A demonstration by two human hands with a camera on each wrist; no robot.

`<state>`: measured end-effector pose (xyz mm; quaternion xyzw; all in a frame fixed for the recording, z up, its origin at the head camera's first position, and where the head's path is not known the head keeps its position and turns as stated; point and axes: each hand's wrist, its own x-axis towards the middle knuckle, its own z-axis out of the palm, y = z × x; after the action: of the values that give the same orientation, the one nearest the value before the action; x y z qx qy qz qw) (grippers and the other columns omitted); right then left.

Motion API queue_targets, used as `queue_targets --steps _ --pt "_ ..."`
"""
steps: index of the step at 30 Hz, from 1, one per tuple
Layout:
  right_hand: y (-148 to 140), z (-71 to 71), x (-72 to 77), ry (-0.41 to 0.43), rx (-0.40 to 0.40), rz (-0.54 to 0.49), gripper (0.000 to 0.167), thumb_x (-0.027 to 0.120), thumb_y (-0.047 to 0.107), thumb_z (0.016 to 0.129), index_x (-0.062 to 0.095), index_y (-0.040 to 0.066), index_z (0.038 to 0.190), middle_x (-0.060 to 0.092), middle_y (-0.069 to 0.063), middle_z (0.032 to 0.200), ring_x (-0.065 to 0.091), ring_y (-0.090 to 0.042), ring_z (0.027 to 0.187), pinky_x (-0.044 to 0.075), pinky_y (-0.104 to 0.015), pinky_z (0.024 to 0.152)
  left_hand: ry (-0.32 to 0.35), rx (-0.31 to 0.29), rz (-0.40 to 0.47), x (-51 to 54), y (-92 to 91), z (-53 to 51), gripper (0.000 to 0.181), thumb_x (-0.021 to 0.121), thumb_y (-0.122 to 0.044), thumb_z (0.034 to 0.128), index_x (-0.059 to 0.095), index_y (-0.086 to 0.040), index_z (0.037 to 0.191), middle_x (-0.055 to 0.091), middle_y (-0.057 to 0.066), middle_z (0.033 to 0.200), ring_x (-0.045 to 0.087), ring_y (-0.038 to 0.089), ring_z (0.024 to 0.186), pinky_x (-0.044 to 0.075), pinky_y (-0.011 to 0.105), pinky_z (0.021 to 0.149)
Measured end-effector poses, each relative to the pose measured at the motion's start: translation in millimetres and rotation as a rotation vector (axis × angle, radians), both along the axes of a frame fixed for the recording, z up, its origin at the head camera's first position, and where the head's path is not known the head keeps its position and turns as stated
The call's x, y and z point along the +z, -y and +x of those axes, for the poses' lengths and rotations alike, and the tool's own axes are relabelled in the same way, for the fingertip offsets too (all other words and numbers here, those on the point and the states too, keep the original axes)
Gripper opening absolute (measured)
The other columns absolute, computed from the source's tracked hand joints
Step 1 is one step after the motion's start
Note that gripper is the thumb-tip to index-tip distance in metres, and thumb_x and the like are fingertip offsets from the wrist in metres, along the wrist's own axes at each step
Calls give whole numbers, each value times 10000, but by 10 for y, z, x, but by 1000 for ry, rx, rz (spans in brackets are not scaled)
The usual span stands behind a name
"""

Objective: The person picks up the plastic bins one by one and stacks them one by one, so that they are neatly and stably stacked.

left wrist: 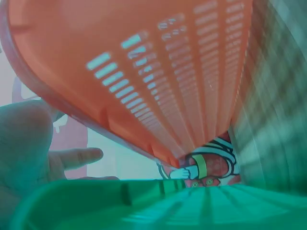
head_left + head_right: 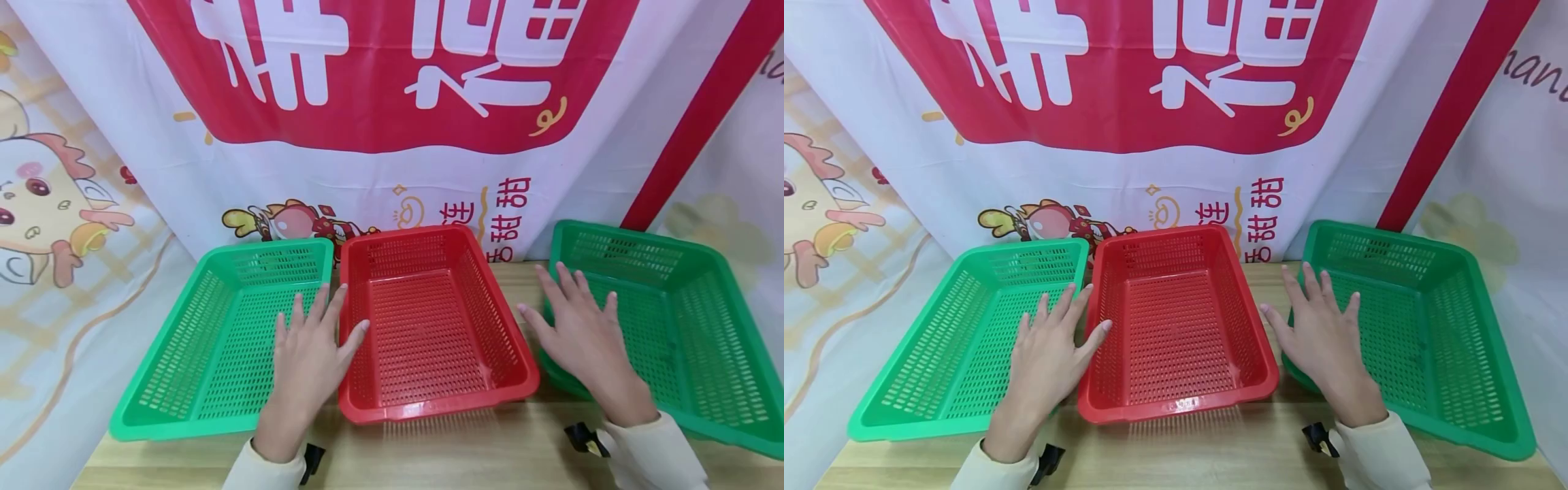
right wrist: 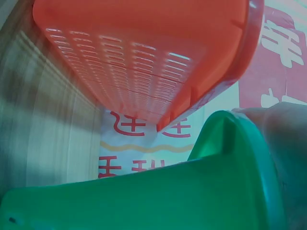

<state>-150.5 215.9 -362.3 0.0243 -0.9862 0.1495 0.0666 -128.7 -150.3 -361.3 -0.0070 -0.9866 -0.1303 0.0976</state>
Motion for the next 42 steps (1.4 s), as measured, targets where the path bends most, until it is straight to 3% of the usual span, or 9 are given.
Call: queue_targets --steps 6,15,25,30,35,42 --pt "-39 42 -3 -31 -1 3 845 504 623 1027 294 100 1657 244 -310 1682 216 -590 1524 117 -892 1108 -42 -13 15 36 -108 66 781 640 -563 969 396 -228 1631 421 141 1659 288 523 1548 253 725 1220" --pt "-146 122 4 -102 10 -16 789 560 549 1031 375 47 1611 304 -310 1656 291 -574 1493 246 -859 1094 -48 -49 25 53 -311 118 741 598 -601 987 436 -237 1611 503 124 1605 371 481 1524 253 691 1246" --pt "-373 187 -11 -150 0 -2 767 602 500 1027 395 29 1596 330 -330 1628 334 -567 1456 279 -848 1073 -76 -112 43 47 -571 156 712 582 -607 994 456 -253 1599 533 96 1585 427 459 1498 292 652 1249" --pt "-517 209 -12 -145 -8 6 781 567 526 1043 373 16 1601 304 -349 1631 323 -582 1453 263 -855 1067 -28 -142 62 67 -768 172 716 576 -609 995 425 -282 1614 496 91 1614 411 449 1512 288 647 1254" --pt "-633 216 -23 -132 -44 22 803 552 551 1041 357 14 1606 300 -352 1628 333 -599 1434 260 -857 1065 8 -186 142 93 -1003 178 730 580 -602 998 389 -292 1630 450 89 1647 368 444 1539 255 650 1266" --pt "-781 263 -43 -132 -76 45 820 555 547 1043 338 -12 1603 299 -379 1612 356 -639 1385 301 -851 1033 30 -246 176 53 -1315 176 739 602 -589 994 371 -306 1637 458 54 1643 372 409 1546 269 626 1270"
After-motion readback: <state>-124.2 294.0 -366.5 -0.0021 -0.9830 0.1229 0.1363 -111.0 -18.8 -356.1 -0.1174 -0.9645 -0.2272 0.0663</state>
